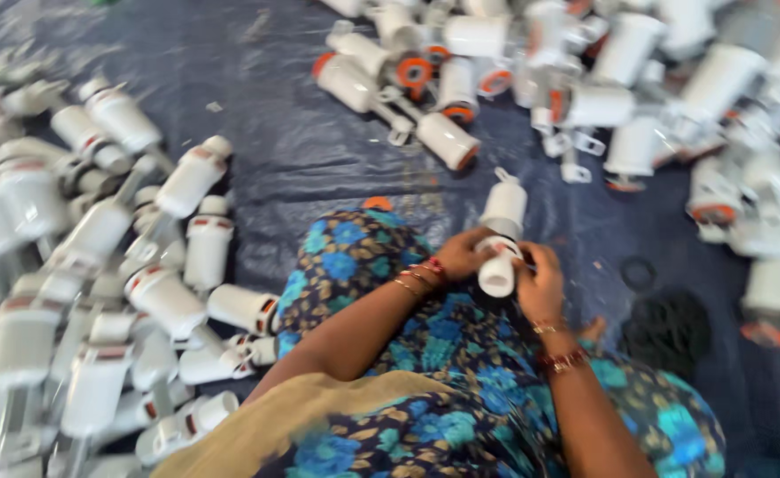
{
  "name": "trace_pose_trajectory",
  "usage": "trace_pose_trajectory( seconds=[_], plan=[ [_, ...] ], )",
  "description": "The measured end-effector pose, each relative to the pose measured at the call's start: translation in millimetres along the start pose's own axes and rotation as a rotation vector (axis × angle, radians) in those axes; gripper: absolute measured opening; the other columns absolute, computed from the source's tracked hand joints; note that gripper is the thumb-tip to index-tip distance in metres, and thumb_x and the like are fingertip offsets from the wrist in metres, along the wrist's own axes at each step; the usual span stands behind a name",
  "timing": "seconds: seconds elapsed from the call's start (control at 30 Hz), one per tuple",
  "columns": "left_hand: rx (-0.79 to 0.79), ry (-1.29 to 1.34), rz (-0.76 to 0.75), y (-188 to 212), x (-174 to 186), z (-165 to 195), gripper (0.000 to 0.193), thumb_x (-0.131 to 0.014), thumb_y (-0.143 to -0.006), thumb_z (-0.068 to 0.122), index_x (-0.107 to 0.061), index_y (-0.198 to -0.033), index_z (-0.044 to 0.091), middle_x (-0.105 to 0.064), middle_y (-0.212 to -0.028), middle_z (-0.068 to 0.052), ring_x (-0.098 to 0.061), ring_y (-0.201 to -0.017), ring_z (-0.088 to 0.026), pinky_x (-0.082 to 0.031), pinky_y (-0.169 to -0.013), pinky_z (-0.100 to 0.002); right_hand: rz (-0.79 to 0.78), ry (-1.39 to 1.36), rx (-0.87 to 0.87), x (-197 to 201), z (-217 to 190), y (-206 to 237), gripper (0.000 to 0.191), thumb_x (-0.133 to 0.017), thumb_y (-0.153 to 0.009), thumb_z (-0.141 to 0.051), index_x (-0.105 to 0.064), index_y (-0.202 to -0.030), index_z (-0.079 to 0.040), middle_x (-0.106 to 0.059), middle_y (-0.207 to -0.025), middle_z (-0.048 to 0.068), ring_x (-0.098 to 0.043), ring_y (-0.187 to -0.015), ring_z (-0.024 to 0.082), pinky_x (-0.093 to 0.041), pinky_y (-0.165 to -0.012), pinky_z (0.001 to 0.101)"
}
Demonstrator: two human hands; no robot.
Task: The person sits on a tarp and assembles white cylindrical plastic parts by hand. They pick up a main body, insert a black rubber ring, and screw on a white cap. The person repeats this process with multiple units, placing the finished assemblies into a blue crate.
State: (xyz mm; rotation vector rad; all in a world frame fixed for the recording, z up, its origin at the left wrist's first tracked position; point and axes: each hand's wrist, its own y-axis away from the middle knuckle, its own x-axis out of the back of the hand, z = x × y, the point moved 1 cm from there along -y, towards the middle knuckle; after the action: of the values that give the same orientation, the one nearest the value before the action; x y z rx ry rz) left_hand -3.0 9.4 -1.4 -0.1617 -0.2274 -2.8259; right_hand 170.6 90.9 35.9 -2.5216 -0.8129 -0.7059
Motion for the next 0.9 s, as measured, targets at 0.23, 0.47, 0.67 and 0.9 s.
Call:
trace_pose_trajectory(
  seconds=[0.23, 0.47, 0.67, 0.9],
  plan=[
    [-0.388, -0.293, 0.166, -2, 1, 18, 0.035, -0.078, -0.086, 0.034, -0.075, -0.115, 0.014, -0.07, -0.106, -0.014, -0.067, -0.103, -0.033, -0.054, -0.092, -0.043, -0.022, 0.063, 0.101, 4, 7, -8, 0.026, -0.069, -0.095, -0.009, -0.067, -0.118, 0.0, -0.062, -0.115, 0.017, -0.064, -0.103, 0.033, -0.056, -0.085, 0.0392],
    [-0.406, -0.292, 0.193, -4, -3, 13, 0.033, -0.081, -0.082, 0.027, -0.076, -0.111, 0.013, -0.068, -0.106, -0.012, -0.065, -0.104, -0.033, -0.054, -0.093, -0.044, -0.074, 0.024, -0.057, 5, -12, -6, 0.039, -0.077, -0.091, -0.028, -0.066, -0.114, 0.001, -0.06, -0.115, 0.016, -0.067, -0.097, 0.027, -0.058, -0.08, 0.0384],
    [-0.39, -0.339, 0.118, -2, -1, 13, 0.031, -0.078, -0.082, 0.023, -0.077, -0.111, 0.013, -0.07, -0.105, -0.012, -0.067, -0.105, -0.032, -0.054, -0.096, -0.044, -0.099, 0.041, 0.047, 0, -9, -4, 0.041, -0.073, -0.097, -0.032, -0.065, -0.12, 0.002, -0.06, -0.119, 0.016, -0.066, -0.103, 0.028, -0.059, -0.085, 0.0365],
    [-0.255, -0.264, 0.054, -7, 9, 11, 0.043, -0.084, -0.076, 0.032, -0.072, -0.109, 0.008, -0.071, -0.107, -0.013, -0.068, -0.103, -0.03, -0.055, -0.092, -0.041, -0.036, 0.089, -0.015, -8, 3, -1, 0.037, -0.075, -0.095, -0.03, -0.068, -0.117, -0.001, -0.062, -0.117, 0.015, -0.067, -0.102, 0.029, -0.058, -0.086, 0.0392]
  ],
)
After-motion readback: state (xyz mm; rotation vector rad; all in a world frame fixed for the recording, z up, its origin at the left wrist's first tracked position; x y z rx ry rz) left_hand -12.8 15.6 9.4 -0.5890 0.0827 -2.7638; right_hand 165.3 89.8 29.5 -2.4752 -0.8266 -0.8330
